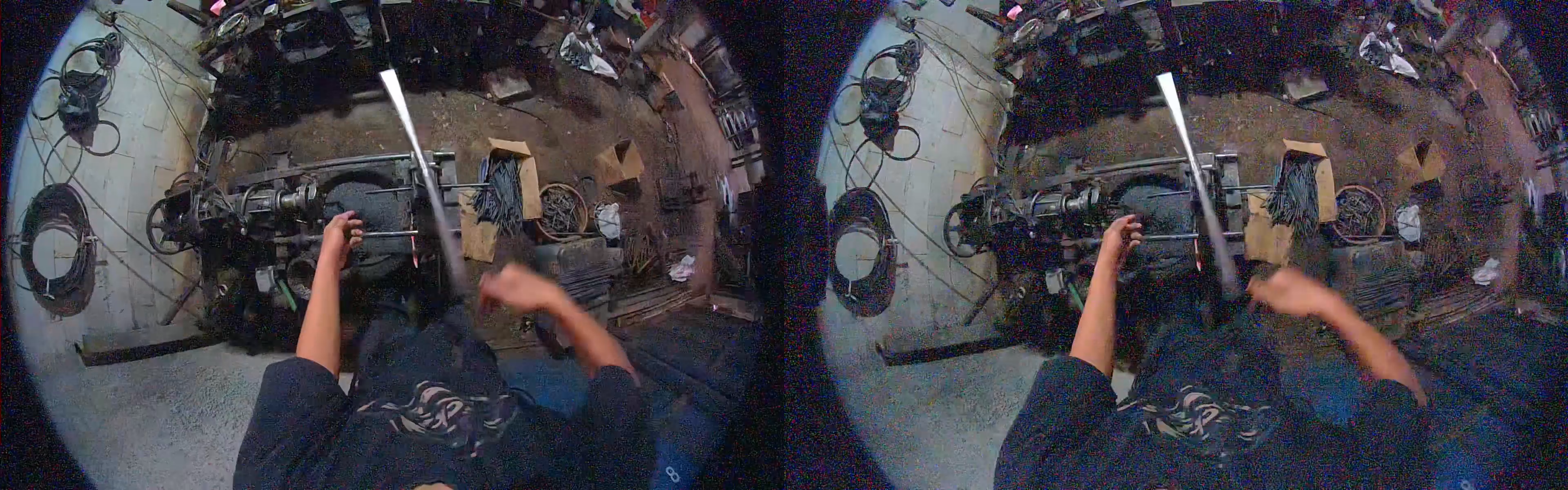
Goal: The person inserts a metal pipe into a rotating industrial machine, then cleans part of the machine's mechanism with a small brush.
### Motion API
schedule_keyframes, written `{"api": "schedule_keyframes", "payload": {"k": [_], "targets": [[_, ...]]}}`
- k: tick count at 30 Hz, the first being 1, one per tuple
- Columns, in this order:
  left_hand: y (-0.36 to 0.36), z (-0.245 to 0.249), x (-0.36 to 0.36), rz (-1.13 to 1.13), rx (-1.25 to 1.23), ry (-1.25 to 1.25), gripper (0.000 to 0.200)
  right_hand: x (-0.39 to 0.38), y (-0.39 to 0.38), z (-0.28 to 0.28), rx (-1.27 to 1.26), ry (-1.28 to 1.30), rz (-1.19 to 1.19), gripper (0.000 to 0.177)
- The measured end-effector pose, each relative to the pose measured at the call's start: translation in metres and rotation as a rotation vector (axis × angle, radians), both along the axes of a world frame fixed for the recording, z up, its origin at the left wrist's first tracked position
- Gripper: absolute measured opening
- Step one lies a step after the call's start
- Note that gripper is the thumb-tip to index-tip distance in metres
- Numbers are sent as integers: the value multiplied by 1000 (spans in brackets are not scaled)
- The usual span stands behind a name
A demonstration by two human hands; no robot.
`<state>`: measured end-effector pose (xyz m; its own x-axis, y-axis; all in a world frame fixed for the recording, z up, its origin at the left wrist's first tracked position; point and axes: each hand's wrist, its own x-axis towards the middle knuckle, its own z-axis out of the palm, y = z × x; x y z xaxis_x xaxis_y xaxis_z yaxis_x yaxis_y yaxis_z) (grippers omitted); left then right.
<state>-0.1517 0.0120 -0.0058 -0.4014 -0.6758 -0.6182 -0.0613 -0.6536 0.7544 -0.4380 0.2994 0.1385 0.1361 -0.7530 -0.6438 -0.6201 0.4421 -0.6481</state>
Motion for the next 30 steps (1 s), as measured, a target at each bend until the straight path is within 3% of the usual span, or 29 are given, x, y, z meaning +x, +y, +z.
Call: {"api": "schedule_keyframes", "payload": {"k": [1,2,4,8,13,16,18,20,21,24,26,29,30], "targets": [[1,-3,9,-15,11,30,38,39,9,16,27,-450,143,55],[3,1,15,-37,9,27,38,59,3,15,-15,-461,333,46],[4,7,25,-36,27,-22,38,50,-7,-5,-272,-318,123,39],[-2,0,43,-32,24,29,40,5,-34,44,-755,-69,-354,25],[-4,1,38,-37,35,29,44,-28,-46,56,-898,244,-564,25],[-7,6,35,-86,-24,1,50,-39,-50,58,-967,458,-555,24],[-10,13,30,65,97,227,53,-48,-61,54,-1016,547,-515,21],[-4,56,8,425,158,630,59,-60,-82,49,-1130,721,-339,22],[-4,76,-5,570,130,699,54,-67,-96,43,-1124,723,-341,22],[-31,99,-39,857,89,750,36,-94,-134,7,-1300,982,-15,28],[-55,90,-55,920,52,585,26,-114,-148,-23,-465,899,-35,27],[-95,79,-75,1001,239,423,24,-97,-136,-43,-469,969,-199,18],[-111,76,-80,907,144,345,23,-84,-129,-44,-492,1029,-293,16]]}}
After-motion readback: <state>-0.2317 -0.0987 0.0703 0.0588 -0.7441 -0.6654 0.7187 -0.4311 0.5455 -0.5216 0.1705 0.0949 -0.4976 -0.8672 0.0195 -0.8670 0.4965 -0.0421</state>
